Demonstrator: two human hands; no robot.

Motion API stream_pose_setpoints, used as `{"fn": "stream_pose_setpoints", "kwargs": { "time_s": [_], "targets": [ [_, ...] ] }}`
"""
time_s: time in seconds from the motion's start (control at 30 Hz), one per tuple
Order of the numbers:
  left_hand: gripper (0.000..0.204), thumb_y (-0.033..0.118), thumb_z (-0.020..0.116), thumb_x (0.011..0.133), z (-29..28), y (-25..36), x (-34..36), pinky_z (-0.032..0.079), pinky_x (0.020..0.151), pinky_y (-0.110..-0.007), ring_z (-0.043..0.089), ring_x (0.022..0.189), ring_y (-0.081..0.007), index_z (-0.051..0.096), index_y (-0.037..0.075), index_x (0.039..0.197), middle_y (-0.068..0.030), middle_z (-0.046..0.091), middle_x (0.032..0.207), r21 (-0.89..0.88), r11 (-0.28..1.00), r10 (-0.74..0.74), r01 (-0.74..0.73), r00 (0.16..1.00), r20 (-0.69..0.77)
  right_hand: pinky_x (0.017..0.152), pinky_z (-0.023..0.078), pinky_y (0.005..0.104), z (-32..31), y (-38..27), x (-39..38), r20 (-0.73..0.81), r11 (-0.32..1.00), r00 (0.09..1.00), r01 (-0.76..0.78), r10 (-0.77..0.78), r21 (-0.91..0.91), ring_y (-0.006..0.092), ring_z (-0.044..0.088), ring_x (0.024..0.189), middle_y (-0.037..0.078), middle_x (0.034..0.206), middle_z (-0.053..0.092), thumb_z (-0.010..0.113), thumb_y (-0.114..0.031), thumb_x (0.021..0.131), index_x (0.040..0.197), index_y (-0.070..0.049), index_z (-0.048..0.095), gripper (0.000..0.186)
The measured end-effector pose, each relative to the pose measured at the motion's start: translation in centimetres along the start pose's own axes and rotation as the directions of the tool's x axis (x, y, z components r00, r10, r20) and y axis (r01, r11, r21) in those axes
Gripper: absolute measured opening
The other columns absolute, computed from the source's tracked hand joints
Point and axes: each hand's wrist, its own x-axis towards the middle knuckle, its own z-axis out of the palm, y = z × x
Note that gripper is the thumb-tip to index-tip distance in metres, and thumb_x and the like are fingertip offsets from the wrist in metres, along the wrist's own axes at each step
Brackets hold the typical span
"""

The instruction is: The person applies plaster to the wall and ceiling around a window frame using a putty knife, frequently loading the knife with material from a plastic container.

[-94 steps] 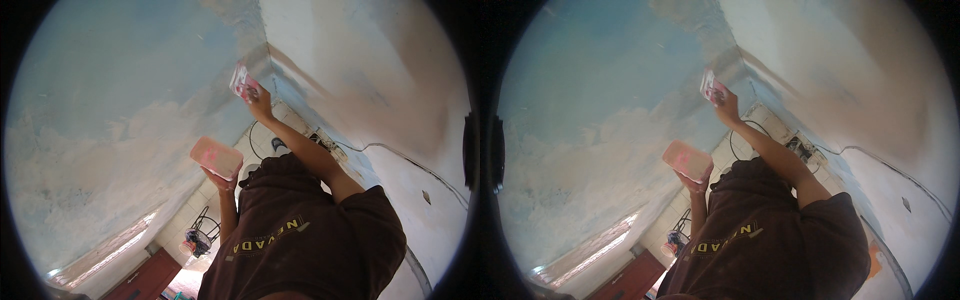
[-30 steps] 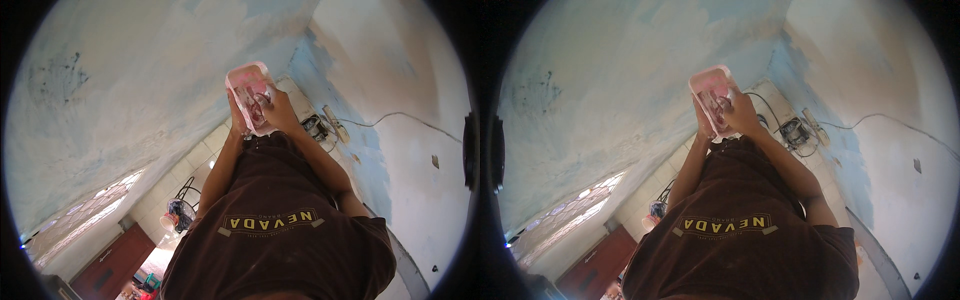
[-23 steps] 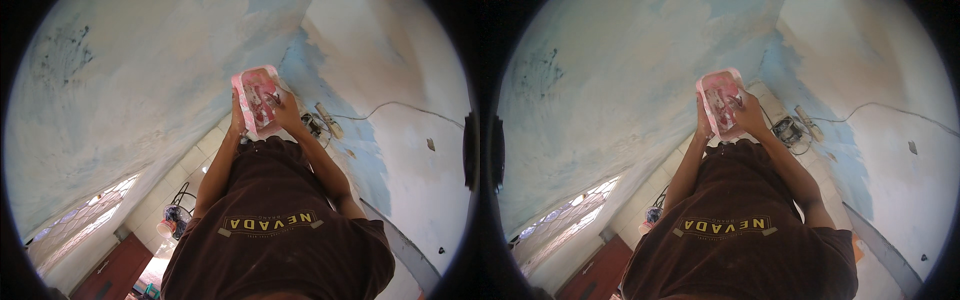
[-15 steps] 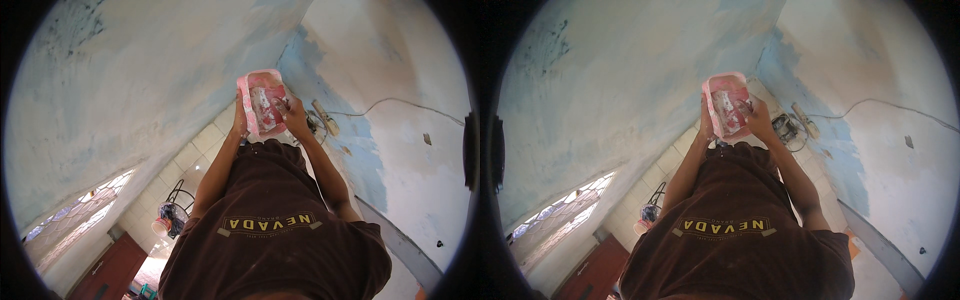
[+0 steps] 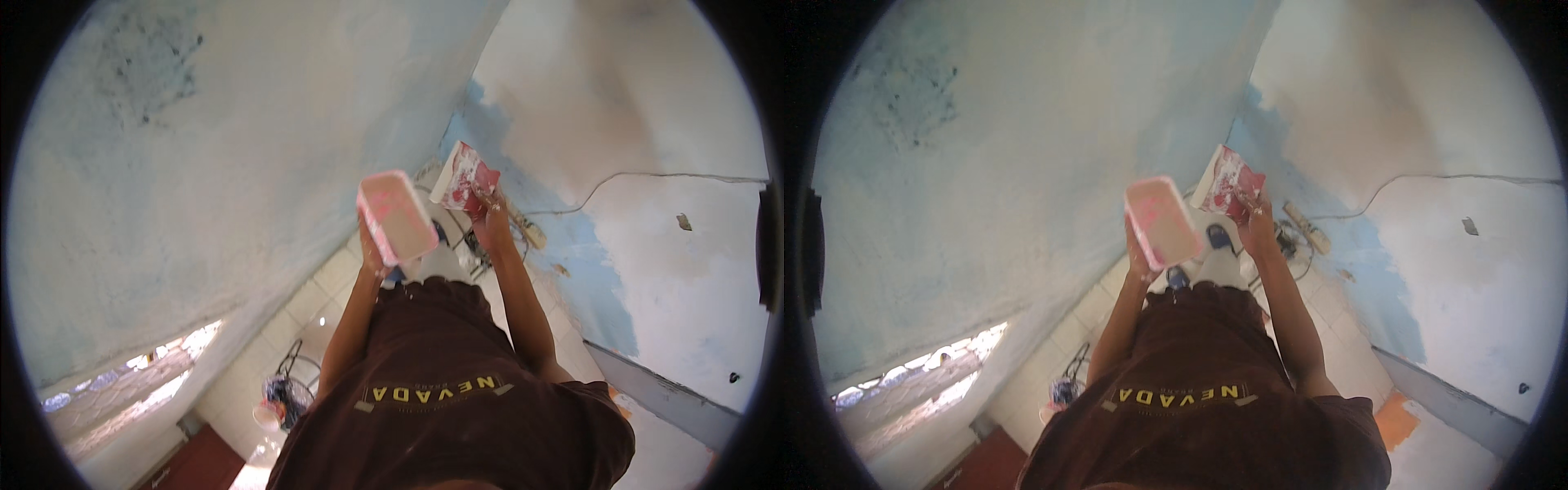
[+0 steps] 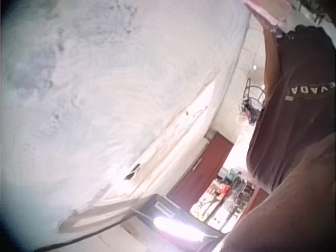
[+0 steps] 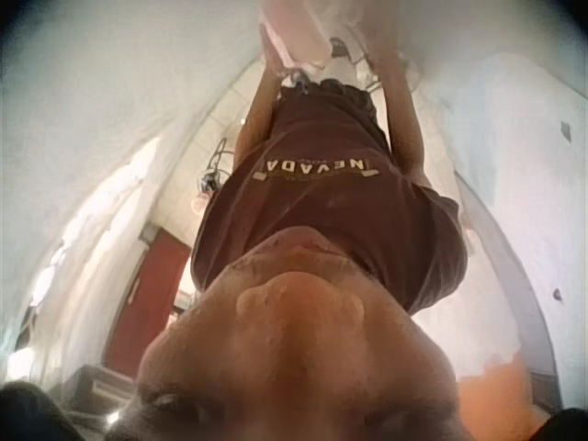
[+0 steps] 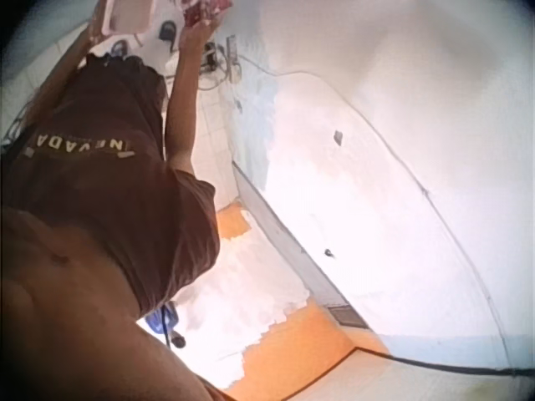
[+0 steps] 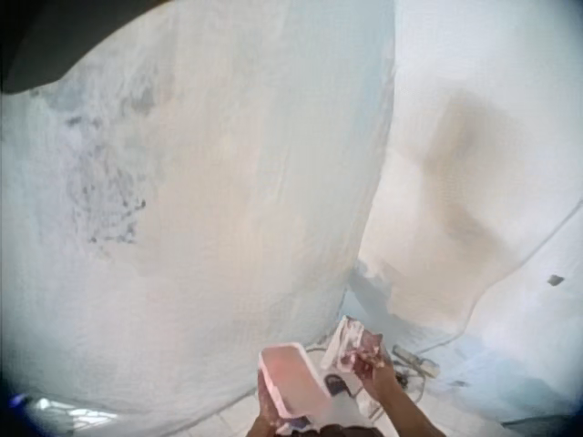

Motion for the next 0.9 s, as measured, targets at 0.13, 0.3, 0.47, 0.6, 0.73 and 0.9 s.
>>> {"fn": "stream_pose_setpoints", "kwargs": {
  "time_s": [0.13, 0.3, 0.47, 0.6, 0.73, 0.9],
  "targets": [
    [0.074, 0.07, 0.04, 0.101, -0.2, 1.5, -0.5, 0.049, 0.108, -0.057, 0.055, 0.131, -0.0315, 0.042, 0.016, 0.153, -0.0084, 0.053, 0.146, 0.032, 0.999, -0.005, 0.003, 0.998, 0.062, 0.086, 0.055, 0.0302, 0.1, -2.6, 5.7, 0.125, 0.947, 0.973, 0.221, -0.196, -0.233, 0.0162, 0.066, 0.112, 0.006, 0.129, 0.065, 0.056, -0.009, 0.104, 0.142, -0.006, 0.047, 0.039],
    [0.076, 0.07, 0.038, 0.102, 0.9, 1.6, -0.5, 0.05, 0.107, -0.057, 0.057, 0.129, -0.0319, 0.038, 0.016, 0.155, -0.0093, 0.054, 0.145, 0.057, 0.998, -0.013, 0.006, 0.993, 0.118, 0.069, 0.057, 0.0301, 5.7, -10.5, 19.1, 0.021, 0.826, 0.926, 0.346, -0.377, -0.445, 0.0167, 0.068, 0.096, 0.007, 0.123, 0.064, 0.06, -0.014, 0.104, 0.136, -0.003, 0.054, 0.034],
    [0.076, 0.07, 0.036, 0.102, 0.5, 2.0, -0.5, 0.05, 0.107, -0.059, 0.057, 0.13, -0.0329, 0.036, 0.016, 0.155, -0.0097, 0.054, 0.144, 0.112, 0.993, 0.02, -0.036, 0.99, 0.139, 0.072, 0.067, 0.0419, 17.7, -15.0, 27.6, -0.038, 0.819, 0.9, 0.378, -0.435, -0.432, 0.0259, 0.07, 0.083, 0.018, 0.102, 0.065, 0.059, 0.001, 0.093, 0.124, 0.01, 0.055, 0.033],
    [0.076, 0.07, 0.038, 0.101, 1.2, 1.9, 1.6, 0.05, 0.106, -0.062, 0.057, 0.13, -0.0349, 0.037, 0.016, 0.155, -0.0098, 0.054, 0.145, 0.115, 0.993, 0.011, -0.029, 0.988, 0.156, 0.076, 0.067, 0.0453, 22.1, -24.8, 27.9, 0.079, 0.574, 0.824, 0.456, -0.561, -0.681, 0.0314, 0.071, 0.081, 0.023, 0.099, 0.066, 0.058, -0.003, 0.09, 0.11, 0.02, 0.056, 0.03],
    [0.076, 0.07, 0.04, 0.101, 0.6, 2.4, 1.7, 0.05, 0.106, -0.063, 0.057, 0.13, -0.0356, 0.037, 0.017, 0.155, -0.0094, 0.054, 0.145, 0.025, 1.0, -0.006, 0.003, 0.989, 0.15, 0.078, 0.063, 0.0464, 24.5, -28.3, 20.4, 0.294, 0.723, 0.784, 0.619, -0.547, -0.306, 0.029, 0.072, 0.082, 0.02, 0.098, 0.069, 0.06, -0.008, 0.093, 0.109, 0.011, 0.064, 0.026],
    [0.076, 0.071, 0.041, 0.1, 1.6, 2.3, 2.3, 0.05, 0.106, -0.063, 0.057, 0.13, -0.035, 0.038, 0.017, 0.154, -0.0095, 0.054, 0.144, 0.036, 0.998, -0.048, 0.043, 0.988, 0.149, 0.088, 0.055, 0.0453, 18.5, -25.0, 18.4, 0.304, 0.198, 0.558, 0.666, -0.772, -0.719, 0.0404, 0.072, 0.096, 0.022, 0.097, 0.074, 0.064, -0.011, 0.094, 0.122, 0.006, 0.065, 0.033]
  ]
}}
